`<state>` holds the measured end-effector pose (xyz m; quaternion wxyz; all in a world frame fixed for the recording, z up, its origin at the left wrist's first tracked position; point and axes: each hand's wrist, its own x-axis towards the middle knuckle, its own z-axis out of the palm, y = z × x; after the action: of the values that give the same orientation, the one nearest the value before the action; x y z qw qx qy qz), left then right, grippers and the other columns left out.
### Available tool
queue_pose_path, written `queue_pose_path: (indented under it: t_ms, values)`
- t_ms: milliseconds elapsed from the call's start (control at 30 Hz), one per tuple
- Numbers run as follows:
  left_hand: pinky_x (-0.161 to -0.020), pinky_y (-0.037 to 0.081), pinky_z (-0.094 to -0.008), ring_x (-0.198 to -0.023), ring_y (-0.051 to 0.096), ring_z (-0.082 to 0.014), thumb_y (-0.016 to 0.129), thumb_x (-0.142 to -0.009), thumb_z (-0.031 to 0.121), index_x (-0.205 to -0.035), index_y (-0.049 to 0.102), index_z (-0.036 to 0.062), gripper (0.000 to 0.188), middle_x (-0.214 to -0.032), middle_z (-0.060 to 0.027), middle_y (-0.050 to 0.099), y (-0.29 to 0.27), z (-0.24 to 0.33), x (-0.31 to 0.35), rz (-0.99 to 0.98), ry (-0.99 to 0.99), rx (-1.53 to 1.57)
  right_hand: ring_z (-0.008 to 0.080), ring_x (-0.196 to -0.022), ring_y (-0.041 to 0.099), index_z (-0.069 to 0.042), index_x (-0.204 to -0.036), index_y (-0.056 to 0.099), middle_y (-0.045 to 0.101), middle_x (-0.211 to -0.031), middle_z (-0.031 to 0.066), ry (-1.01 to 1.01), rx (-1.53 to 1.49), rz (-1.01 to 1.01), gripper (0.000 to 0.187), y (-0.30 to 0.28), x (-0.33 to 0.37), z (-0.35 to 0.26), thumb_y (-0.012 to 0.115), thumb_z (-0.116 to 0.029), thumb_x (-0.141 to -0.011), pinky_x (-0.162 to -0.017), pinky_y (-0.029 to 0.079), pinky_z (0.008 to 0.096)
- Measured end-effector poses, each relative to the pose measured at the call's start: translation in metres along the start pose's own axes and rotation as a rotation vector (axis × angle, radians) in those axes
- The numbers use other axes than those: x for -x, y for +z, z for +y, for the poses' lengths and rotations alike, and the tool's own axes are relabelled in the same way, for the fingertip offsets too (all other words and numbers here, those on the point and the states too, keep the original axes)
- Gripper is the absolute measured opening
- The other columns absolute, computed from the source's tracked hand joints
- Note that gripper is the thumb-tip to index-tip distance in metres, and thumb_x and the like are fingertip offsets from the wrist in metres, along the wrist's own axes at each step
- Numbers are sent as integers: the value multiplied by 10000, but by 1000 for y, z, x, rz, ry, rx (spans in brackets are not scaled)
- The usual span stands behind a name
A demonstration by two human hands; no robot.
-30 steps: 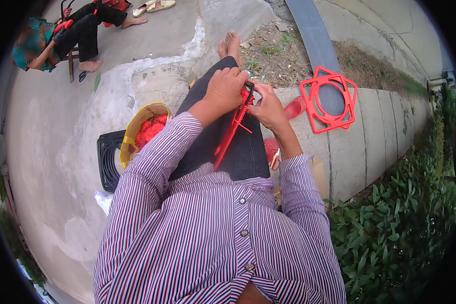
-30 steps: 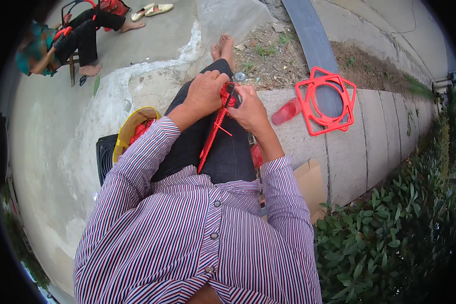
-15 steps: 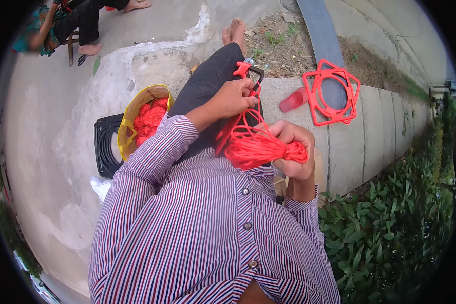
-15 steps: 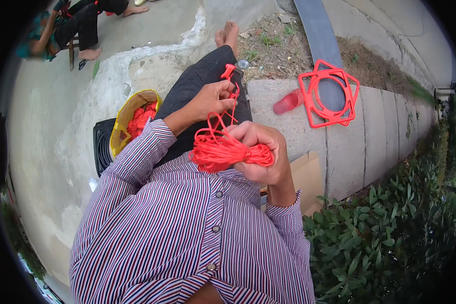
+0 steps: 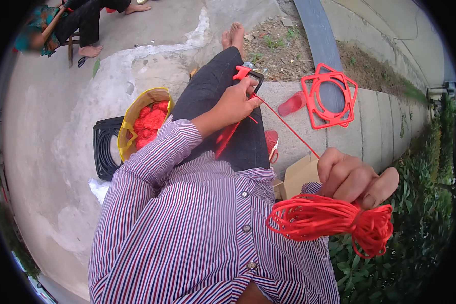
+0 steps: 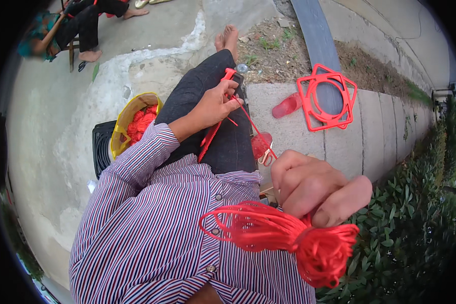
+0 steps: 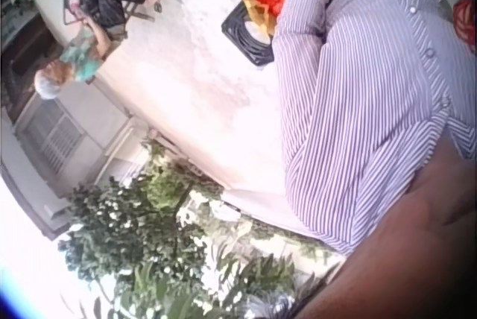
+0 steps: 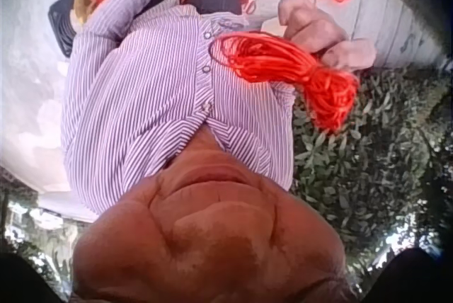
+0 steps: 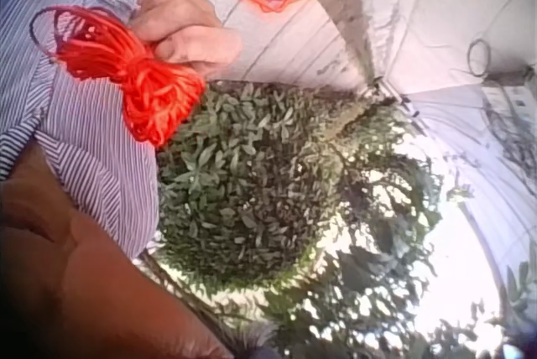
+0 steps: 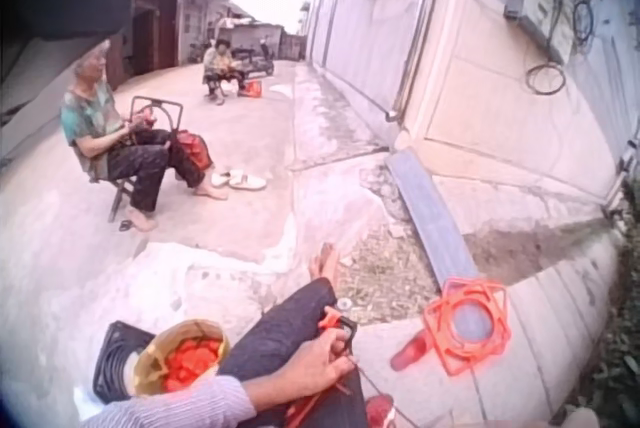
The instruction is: Wrapping and tying red cord around a red plastic star-shaped frame to create a decorative item.
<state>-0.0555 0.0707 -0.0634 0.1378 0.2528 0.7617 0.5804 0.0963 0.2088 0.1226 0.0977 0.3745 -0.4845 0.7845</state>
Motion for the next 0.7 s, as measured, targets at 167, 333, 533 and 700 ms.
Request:
queue_pose_path:
  t_ms: [167, 333, 533, 700]
  values:
    - [-479, 301, -176, -544, 412, -20, 490, -976, 230, -917, 587, 50, 213, -719, 2, 567, -27, 19, -30, 74, -135, 507, 246, -757, 620, -51, -931, 630, 638, -856, 93, 513, 1446, 99, 278, -56, 13, 46, 685, -48, -659, -726, 462, 341]
    - [-426, 294, -216, -465, 401, -59, 509, -958, 301, -811, 580, 81, 273, -561, 13, 506, -32, 11, -44, -84, -549, 308, 290, -784, 645, -61, -991, 641, 659, -877, 118, 725, 1623, 88, 293, -106, 37, 143, 666, -75, -700, -715, 494, 368]
    - [-436, 325, -257, -477, 427, -81, 523, -948, 319, -749, 644, 47, 358, -621, 8, 561, -31, -41, -47, 59, -207, 29, 243, -953, 618, -66, -1085, 630, 632, -1003, 111, 731, 1008, 520, 388, -97, 41, 167, 715, -119, -710, -869, 468, 359]
    - [-414, 262, -215, -460, 384, -43, 528, -949, 290, -835, 635, 54, 283, -612, 41, 522, -33, 52, -22, -102, -386, 634, 242, -1124, 538, -34, -1103, 613, 546, -1217, 122, 363, 1182, 455, 398, -76, 31, 151, 733, -138, -738, -954, 418, 351]
